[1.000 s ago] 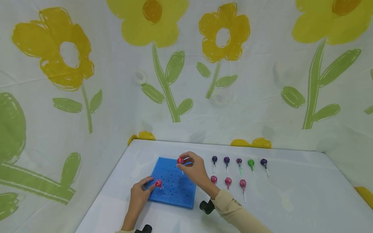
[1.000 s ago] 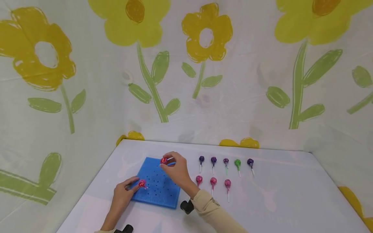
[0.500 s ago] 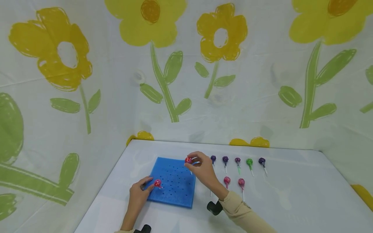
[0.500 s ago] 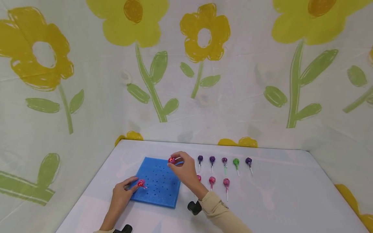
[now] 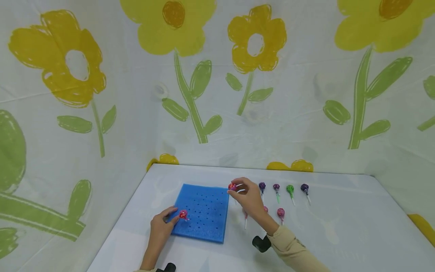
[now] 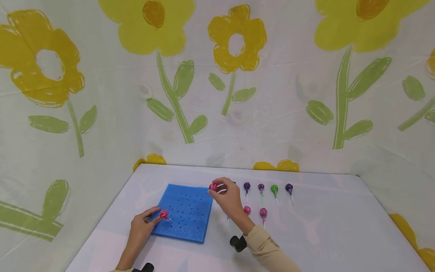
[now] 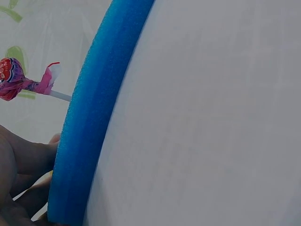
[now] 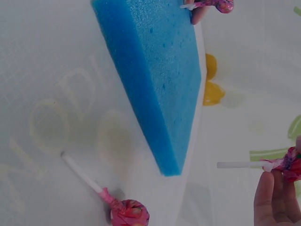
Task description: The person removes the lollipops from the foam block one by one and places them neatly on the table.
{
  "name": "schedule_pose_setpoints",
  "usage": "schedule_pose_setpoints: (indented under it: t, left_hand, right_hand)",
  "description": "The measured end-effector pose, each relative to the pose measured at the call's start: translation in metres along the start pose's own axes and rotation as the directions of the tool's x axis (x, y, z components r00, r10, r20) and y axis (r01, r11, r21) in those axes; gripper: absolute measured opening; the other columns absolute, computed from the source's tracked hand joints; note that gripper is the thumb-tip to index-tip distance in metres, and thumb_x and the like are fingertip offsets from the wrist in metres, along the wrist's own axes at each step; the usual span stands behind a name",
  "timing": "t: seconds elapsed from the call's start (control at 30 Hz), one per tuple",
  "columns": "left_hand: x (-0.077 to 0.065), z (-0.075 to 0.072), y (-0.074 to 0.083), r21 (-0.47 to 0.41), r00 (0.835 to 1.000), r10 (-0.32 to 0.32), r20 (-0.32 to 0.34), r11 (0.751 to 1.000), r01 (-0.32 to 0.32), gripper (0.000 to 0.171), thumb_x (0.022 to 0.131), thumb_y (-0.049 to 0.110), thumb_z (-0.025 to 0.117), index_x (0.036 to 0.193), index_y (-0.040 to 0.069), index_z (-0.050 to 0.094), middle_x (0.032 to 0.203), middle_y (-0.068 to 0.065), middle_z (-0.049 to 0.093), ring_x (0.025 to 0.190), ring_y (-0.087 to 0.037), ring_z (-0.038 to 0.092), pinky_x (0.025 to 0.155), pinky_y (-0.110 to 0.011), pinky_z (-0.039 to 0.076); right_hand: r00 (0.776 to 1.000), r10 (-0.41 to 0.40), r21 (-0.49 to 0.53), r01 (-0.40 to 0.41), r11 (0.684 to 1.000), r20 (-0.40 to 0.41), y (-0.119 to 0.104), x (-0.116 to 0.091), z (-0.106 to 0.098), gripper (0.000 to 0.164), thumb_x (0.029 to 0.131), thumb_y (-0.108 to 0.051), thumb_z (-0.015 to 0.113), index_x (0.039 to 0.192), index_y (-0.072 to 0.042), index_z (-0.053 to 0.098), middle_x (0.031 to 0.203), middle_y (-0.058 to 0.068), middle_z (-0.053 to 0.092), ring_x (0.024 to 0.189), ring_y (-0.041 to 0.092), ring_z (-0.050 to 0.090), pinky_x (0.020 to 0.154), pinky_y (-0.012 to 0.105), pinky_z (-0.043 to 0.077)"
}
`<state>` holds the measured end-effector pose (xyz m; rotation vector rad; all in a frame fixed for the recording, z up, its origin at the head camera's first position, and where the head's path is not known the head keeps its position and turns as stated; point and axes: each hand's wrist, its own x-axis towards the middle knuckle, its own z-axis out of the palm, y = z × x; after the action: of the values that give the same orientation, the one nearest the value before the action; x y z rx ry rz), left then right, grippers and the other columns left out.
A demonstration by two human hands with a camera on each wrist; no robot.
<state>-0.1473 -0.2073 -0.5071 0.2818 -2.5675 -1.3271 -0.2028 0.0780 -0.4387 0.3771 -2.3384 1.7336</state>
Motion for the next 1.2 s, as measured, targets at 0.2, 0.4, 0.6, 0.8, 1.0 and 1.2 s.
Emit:
schedule_pose_setpoints:
  t: [0.2, 0.4, 0.6, 0.8, 1.0, 1.2]
  left_hand:
    - [0.000, 0.000, 0.001, -0.004, 1.000, -0.005, 0.002, 1.000, 0.005, 0.031, 0.082, 0.001, 0.070, 0.112, -0.001, 0.067, 0.123, -0.021, 0.060, 0.123, -0.041, 0.047, 0.101, -0.052, 0.038]
    - [-0.001, 0.001, 0.001, -0.002, 1.000, -0.009, -0.001, 1.000, 0.009, 0.031, 0.082, 0.001, 0.070, 0.113, -0.002, 0.067, 0.123, -0.021, 0.060, 0.123, -0.041, 0.047, 0.101, -0.051, 0.038]
    - [0.000, 0.001, 0.000, 0.002, 1.000, -0.009, -0.001, 1.000, 0.009, 0.031, 0.082, 0.001, 0.070, 0.113, -0.002, 0.067, 0.123, -0.021, 0.060, 0.123, -0.041, 0.047, 0.102, -0.051, 0.037]
    - [0.002, 0.001, -0.003, 0.003, 1.000, -0.006, 0.001, 1.000, 0.006, 0.031, 0.082, 0.001, 0.070, 0.113, -0.001, 0.067, 0.123, -0.020, 0.060, 0.123, -0.040, 0.047, 0.102, -0.051, 0.038]
    - [0.002, 0.001, -0.003, 0.005, 1.000, -0.010, 0.001, 1.000, 0.010, 0.031, 0.082, 0.002, 0.070, 0.113, -0.001, 0.067, 0.123, -0.020, 0.060, 0.124, -0.040, 0.047, 0.101, -0.050, 0.038]
    - [0.001, 0.000, -0.001, 0.008, 1.000, -0.009, 0.005, 1.000, 0.009, 0.031, 0.082, 0.001, 0.070, 0.113, -0.001, 0.067, 0.123, -0.021, 0.060, 0.123, -0.041, 0.047, 0.101, -0.051, 0.038]
  right_hand:
    - [1.000, 0.015, 0.006, -0.015, 1.000, -0.016, 0.005, -0.002, -0.013, 0.025, 0.082, -0.011, 0.074, 0.105, -0.012, 0.066, 0.097, 0.000, 0.065, 0.087, 0.016, 0.062, 0.075, 0.020, 0.053]
    - [0.999, 0.029, -0.029, -0.030, 0.999, -0.041, 0.011, -0.003, -0.024, 0.026, 0.081, -0.014, 0.075, 0.105, -0.012, 0.066, 0.096, 0.000, 0.065, 0.087, 0.016, 0.062, 0.076, 0.019, 0.053]
    - [0.997, 0.063, -0.018, -0.064, 0.998, -0.048, 0.013, -0.004, -0.035, 0.025, 0.082, -0.014, 0.075, 0.106, -0.010, 0.066, 0.098, 0.004, 0.065, 0.088, 0.019, 0.062, 0.076, 0.019, 0.053]
    - [0.996, 0.071, -0.035, -0.073, 0.997, -0.055, 0.013, -0.006, -0.045, 0.028, 0.082, -0.015, 0.074, 0.108, -0.006, 0.066, 0.100, 0.005, 0.066, 0.088, 0.021, 0.062, 0.076, 0.018, 0.052]
    - [0.993, 0.098, -0.082, -0.104, 0.991, -0.069, 0.016, -0.008, -0.058, 0.028, 0.083, -0.016, 0.074, 0.108, -0.009, 0.066, 0.099, 0.005, 0.066, 0.088, 0.019, 0.061, 0.076, 0.016, 0.051]
    - [0.990, 0.121, -0.076, -0.126, 0.989, -0.069, 0.020, -0.011, -0.069, 0.030, 0.084, -0.017, 0.073, 0.111, -0.007, 0.064, 0.103, 0.008, 0.065, 0.091, 0.022, 0.060, 0.076, 0.016, 0.051]
